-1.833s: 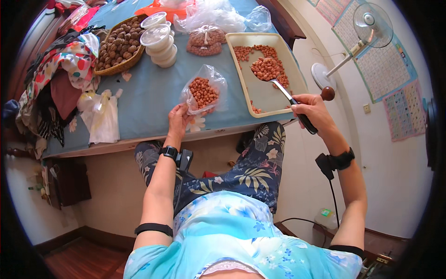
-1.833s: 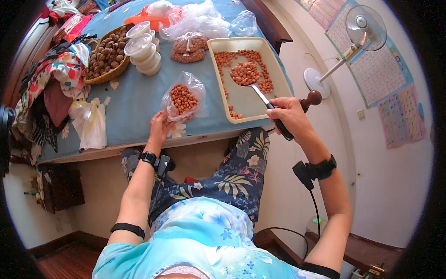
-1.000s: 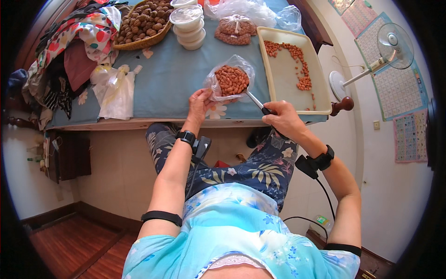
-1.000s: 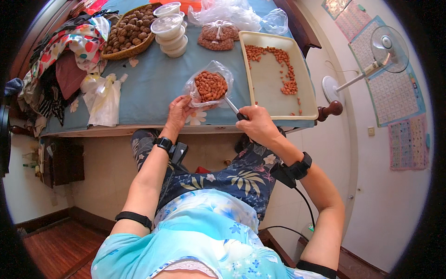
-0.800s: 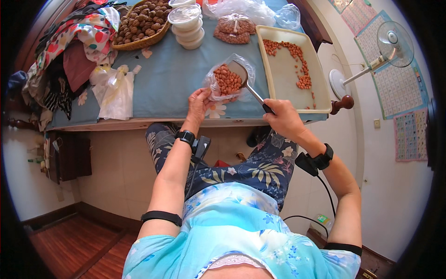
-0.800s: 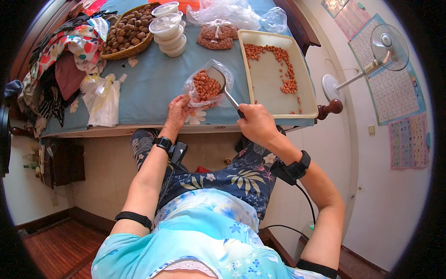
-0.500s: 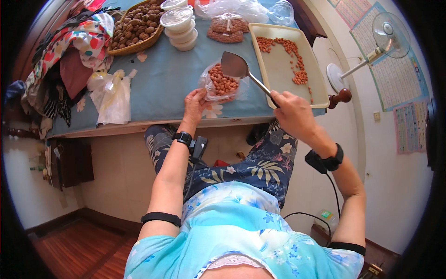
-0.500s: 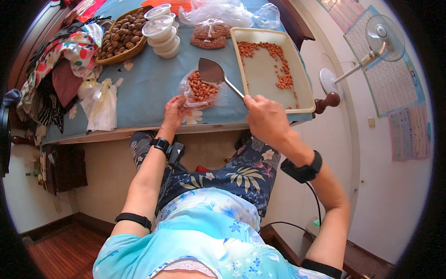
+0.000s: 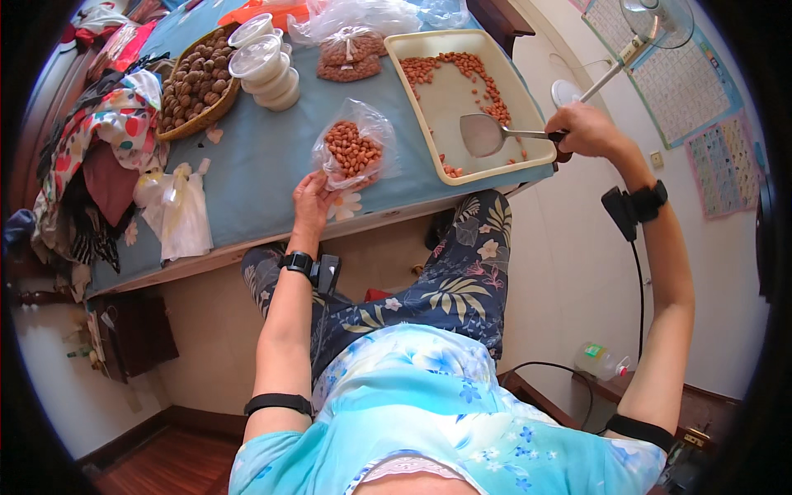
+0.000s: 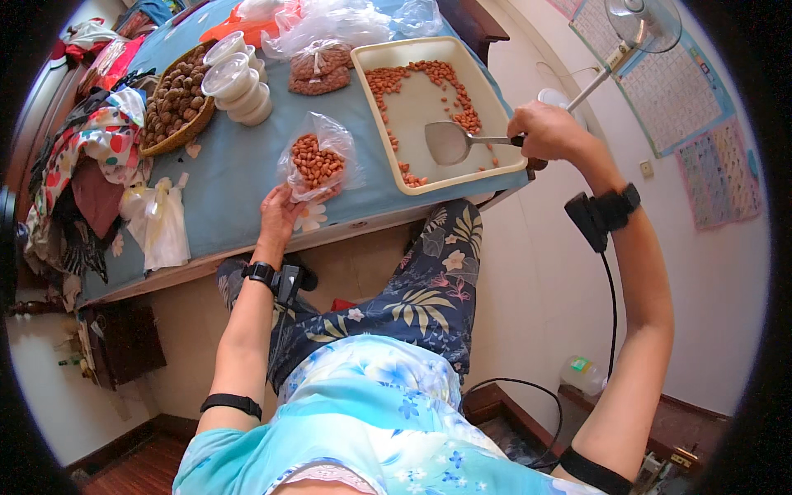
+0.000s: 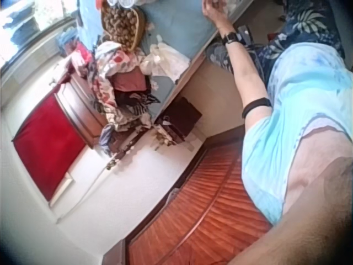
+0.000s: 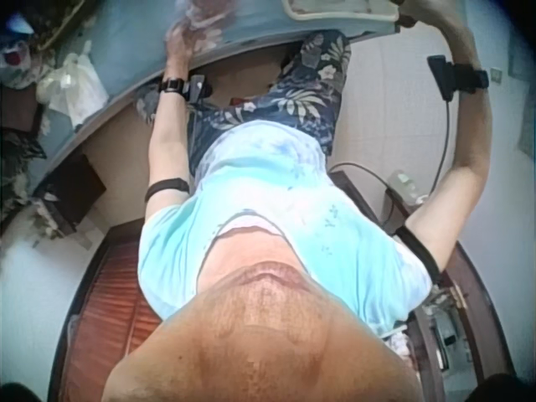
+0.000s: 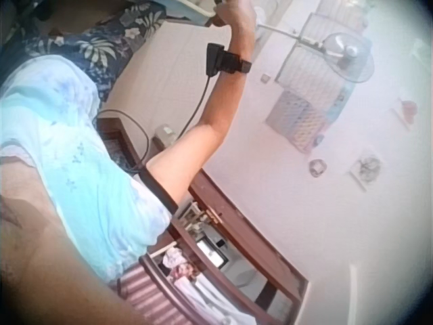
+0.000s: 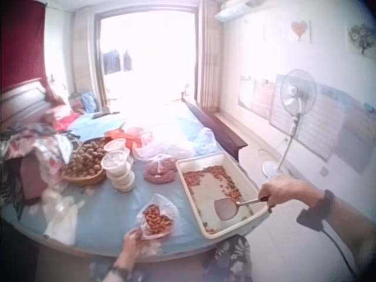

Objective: Scooping peanuts from a tray into a small plastic bag using a metal spatula.

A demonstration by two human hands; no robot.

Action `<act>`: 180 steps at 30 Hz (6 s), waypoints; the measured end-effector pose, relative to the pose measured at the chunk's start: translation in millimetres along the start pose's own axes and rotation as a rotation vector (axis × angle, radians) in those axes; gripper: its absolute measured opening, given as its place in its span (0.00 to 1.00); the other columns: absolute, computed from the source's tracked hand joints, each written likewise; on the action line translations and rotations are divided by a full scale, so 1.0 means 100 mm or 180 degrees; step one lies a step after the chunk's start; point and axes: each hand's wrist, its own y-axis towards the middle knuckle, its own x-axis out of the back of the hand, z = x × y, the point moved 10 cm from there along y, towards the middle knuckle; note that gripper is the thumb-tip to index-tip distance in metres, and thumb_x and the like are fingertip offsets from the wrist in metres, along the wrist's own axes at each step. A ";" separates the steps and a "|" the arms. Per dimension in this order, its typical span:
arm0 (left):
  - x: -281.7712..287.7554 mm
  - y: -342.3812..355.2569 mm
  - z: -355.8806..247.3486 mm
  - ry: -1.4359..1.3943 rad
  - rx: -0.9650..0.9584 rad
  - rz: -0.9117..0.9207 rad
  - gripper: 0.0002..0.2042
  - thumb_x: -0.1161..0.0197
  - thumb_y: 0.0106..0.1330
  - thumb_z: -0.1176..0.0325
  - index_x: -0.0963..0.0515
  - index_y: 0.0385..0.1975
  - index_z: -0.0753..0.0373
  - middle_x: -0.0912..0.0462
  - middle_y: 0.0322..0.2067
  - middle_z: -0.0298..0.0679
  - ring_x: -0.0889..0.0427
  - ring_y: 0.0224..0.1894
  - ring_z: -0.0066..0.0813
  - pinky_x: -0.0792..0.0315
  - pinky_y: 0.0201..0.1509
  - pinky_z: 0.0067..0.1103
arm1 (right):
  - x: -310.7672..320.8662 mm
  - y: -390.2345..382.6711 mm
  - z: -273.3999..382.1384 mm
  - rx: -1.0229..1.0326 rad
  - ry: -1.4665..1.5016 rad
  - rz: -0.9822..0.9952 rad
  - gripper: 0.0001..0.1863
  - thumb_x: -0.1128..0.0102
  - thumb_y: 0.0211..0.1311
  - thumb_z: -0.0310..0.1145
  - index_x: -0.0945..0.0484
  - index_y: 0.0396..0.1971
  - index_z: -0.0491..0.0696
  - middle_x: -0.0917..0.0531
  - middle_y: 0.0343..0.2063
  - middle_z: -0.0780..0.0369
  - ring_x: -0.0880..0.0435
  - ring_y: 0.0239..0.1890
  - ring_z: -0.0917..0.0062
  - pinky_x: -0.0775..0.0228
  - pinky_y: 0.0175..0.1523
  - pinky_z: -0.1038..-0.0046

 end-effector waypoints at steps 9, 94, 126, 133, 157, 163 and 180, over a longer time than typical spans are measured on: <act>0.06 -0.02 -0.01 0.0211 0.0088 -0.0157 0.07 0.44 0.65 0.70 0.26 0.40 0.62 0.18 0.37 0.40 0.18 0.42 0.34 0.22 0.47 0.32 | -0.19 0.35 -0.07 -0.0177 0.0796 0.1225 0.20 0.42 0.36 0.21 0.17 0.36 0.44 0.22 0.14 0.60 0.24 0.13 0.78 0.32 0.17 0.75; -0.05 -0.06 -0.03 0.0037 -0.0006 0.0075 0.06 0.43 0.66 0.70 0.25 0.38 0.63 0.17 0.36 0.40 0.17 0.38 0.31 0.21 0.45 0.29 | -1.31 0.36 -0.35 -0.1228 0.3441 -0.0670 0.10 0.39 0.56 0.32 0.23 0.26 0.38 0.24 0.18 0.64 0.24 0.16 0.82 0.32 0.20 0.80; -0.02 -0.05 -0.02 -0.0063 0.0002 0.0024 0.04 0.41 0.64 0.71 0.25 0.35 0.63 0.17 0.32 0.40 0.16 0.35 0.30 0.19 0.42 0.27 | -1.10 -0.33 -0.35 -0.1632 0.3675 -0.1517 0.08 0.38 0.50 0.29 0.18 0.24 0.39 0.27 0.14 0.68 0.32 0.16 0.86 0.42 0.23 0.80; -0.02 -0.05 -0.02 -0.0037 0.0004 -0.0032 0.05 0.41 0.64 0.71 0.25 0.36 0.63 0.17 0.33 0.41 0.16 0.36 0.32 0.19 0.42 0.28 | -0.88 -0.29 -0.27 -0.1109 0.2761 -0.1974 0.08 0.39 0.50 0.29 0.18 0.26 0.38 0.26 0.14 0.69 0.32 0.17 0.87 0.41 0.24 0.81; 0.04 -0.04 0.01 -0.0055 -0.0014 -0.0060 0.05 0.42 0.65 0.71 0.26 0.38 0.63 0.18 0.33 0.39 0.16 0.35 0.29 0.19 0.41 0.27 | -0.47 -0.66 0.15 -0.1199 0.3943 -0.1293 0.11 0.40 0.56 0.29 0.18 0.37 0.40 0.27 0.16 0.70 0.36 0.14 0.93 0.49 0.17 0.89; 0.04 0.00 0.04 -0.0068 -0.0006 0.0040 0.05 0.42 0.65 0.71 0.25 0.38 0.63 0.18 0.33 0.38 0.16 0.35 0.28 0.19 0.40 0.25 | -0.10 -0.65 0.56 -0.0792 0.4026 -0.1145 0.12 0.40 0.56 0.29 0.19 0.37 0.38 0.26 0.17 0.69 0.36 0.13 0.93 0.48 0.15 0.90; 0.00 -0.03 0.04 -0.0094 0.0006 0.0142 0.07 0.43 0.66 0.69 0.25 0.39 0.63 0.17 0.35 0.39 0.17 0.38 0.29 0.20 0.43 0.26 | 0.11 -0.35 1.40 0.0249 0.1480 -0.1911 0.12 0.39 0.49 0.29 0.21 0.35 0.41 0.21 0.28 0.54 0.22 0.32 0.59 0.31 0.38 0.66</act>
